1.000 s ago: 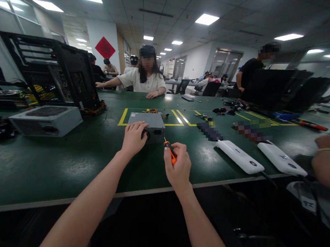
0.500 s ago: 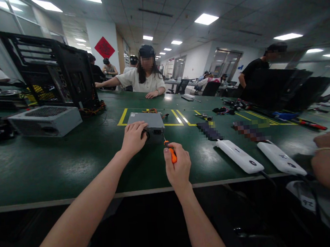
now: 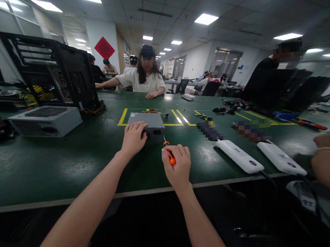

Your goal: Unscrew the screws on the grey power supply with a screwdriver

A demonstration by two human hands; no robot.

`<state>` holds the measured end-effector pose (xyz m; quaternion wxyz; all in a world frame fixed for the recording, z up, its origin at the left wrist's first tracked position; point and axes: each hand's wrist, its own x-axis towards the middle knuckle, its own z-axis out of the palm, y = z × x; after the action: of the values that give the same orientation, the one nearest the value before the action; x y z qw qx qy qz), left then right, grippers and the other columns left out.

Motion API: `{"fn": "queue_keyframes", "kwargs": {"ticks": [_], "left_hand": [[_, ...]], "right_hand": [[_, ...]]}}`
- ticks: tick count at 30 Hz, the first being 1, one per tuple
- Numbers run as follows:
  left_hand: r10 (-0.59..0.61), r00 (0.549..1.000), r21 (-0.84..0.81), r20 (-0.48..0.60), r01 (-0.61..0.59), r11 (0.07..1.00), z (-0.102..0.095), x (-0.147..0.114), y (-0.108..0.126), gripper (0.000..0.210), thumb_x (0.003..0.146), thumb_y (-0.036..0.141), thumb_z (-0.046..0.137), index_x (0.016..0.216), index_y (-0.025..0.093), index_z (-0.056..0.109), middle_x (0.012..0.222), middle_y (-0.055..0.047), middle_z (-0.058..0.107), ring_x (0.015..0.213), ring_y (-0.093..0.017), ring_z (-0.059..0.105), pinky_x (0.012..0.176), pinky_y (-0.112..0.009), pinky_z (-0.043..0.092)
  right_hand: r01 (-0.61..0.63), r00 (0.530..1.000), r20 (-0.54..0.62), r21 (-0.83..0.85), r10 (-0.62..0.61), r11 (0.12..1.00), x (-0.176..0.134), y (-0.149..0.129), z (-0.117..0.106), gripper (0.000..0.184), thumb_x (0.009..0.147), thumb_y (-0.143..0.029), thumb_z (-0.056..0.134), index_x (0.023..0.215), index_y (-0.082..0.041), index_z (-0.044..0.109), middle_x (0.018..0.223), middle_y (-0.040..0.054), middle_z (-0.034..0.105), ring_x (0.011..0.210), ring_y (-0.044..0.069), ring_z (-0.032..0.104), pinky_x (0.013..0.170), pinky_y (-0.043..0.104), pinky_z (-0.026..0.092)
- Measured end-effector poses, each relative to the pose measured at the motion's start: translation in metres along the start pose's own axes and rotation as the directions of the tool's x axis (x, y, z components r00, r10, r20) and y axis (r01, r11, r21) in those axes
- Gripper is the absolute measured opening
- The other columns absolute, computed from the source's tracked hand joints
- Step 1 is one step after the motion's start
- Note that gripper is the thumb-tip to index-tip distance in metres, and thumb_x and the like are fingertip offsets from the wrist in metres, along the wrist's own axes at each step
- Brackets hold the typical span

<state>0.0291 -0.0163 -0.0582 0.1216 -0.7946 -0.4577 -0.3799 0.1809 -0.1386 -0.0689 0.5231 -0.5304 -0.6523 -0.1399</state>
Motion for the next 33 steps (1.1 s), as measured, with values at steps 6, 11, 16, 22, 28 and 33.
{"fn": "queue_keyframes", "kwargs": {"ticks": [6, 11, 16, 22, 28, 33], "left_hand": [[0.000, 1.000, -0.005, 0.001, 0.000, 1.000, 0.0002, 0.0001, 0.0004, 0.036, 0.082, 0.019, 0.045, 0.117, 0.020, 0.056, 0.124, -0.005, 0.058, 0.115, -0.024, 0.049, 0.100, -0.040, 0.031], [0.005, 1.000, -0.016, -0.003, -0.005, 1.000, -0.0002, -0.0004, 0.0007, 0.037, 0.082, 0.019, 0.045, 0.117, 0.020, 0.056, 0.124, -0.006, 0.058, 0.115, -0.024, 0.049, 0.100, -0.040, 0.032], [0.001, 1.000, -0.026, -0.003, -0.001, 1.000, -0.0005, -0.0008, 0.0011, 0.037, 0.082, 0.020, 0.044, 0.118, 0.021, 0.056, 0.125, -0.006, 0.057, 0.116, -0.024, 0.048, 0.100, -0.041, 0.031], [-0.005, 1.000, 0.006, 0.009, 0.005, 1.000, 0.0005, -0.0015, 0.0031, 0.038, 0.084, 0.021, 0.043, 0.120, 0.022, 0.055, 0.127, -0.006, 0.056, 0.117, -0.025, 0.047, 0.101, -0.042, 0.031], [0.022, 1.000, 0.068, 0.003, -0.022, 0.997, 0.0002, -0.0033, 0.0066, 0.040, 0.085, 0.022, 0.041, 0.123, 0.020, 0.054, 0.128, -0.008, 0.055, 0.117, -0.025, 0.047, 0.100, -0.041, 0.031], [0.021, 1.000, 0.077, -0.016, -0.020, 0.997, -0.0002, -0.0042, 0.0099, 0.040, 0.083, 0.019, 0.042, 0.120, 0.017, 0.055, 0.125, -0.010, 0.056, 0.115, -0.026, 0.048, 0.100, -0.041, 0.031]], "right_hand": [[-0.131, 0.991, -0.001, 0.079, 0.131, 0.988, -0.0008, 0.0007, 0.0020, 0.024, 0.091, -0.038, 0.042, 0.096, -0.017, 0.053, 0.080, 0.0029, 0.062, 0.066, 0.015, 0.051, 0.071, 0.032, 0.038], [-0.038, 0.999, -0.008, 0.026, 0.038, 0.999, -0.0005, 0.0007, 0.0014, 0.013, 0.085, -0.029, 0.048, 0.088, -0.018, 0.055, 0.077, 0.0027, 0.060, 0.071, 0.017, 0.050, 0.072, 0.032, 0.038], [-0.010, 1.000, -0.004, 0.029, 0.010, 1.000, 0.0008, 0.0003, -0.0002, 0.017, 0.087, -0.030, 0.047, 0.086, -0.018, 0.059, 0.079, 0.0044, 0.059, 0.074, 0.017, 0.049, 0.072, 0.032, 0.037], [-0.153, 0.988, 0.016, 0.136, 0.152, 0.979, 0.0003, 0.0006, 0.0007, 0.026, 0.091, -0.037, 0.039, 0.097, -0.018, 0.055, 0.081, 0.0030, 0.064, 0.070, 0.015, 0.054, 0.072, 0.030, 0.038], [-0.170, 0.985, 0.005, 0.164, 0.171, 0.972, 0.0004, 0.0032, -0.0006, 0.020, 0.088, -0.034, 0.043, 0.091, -0.018, 0.055, 0.080, 0.0026, 0.062, 0.072, 0.016, 0.054, 0.072, 0.029, 0.039], [-0.109, 0.993, -0.026, 0.194, 0.116, 0.975, 0.0021, 0.0031, -0.0023, 0.020, 0.088, -0.034, 0.045, 0.084, -0.019, 0.058, 0.081, 0.0026, 0.064, 0.072, 0.015, 0.052, 0.074, 0.029, 0.039]]}}
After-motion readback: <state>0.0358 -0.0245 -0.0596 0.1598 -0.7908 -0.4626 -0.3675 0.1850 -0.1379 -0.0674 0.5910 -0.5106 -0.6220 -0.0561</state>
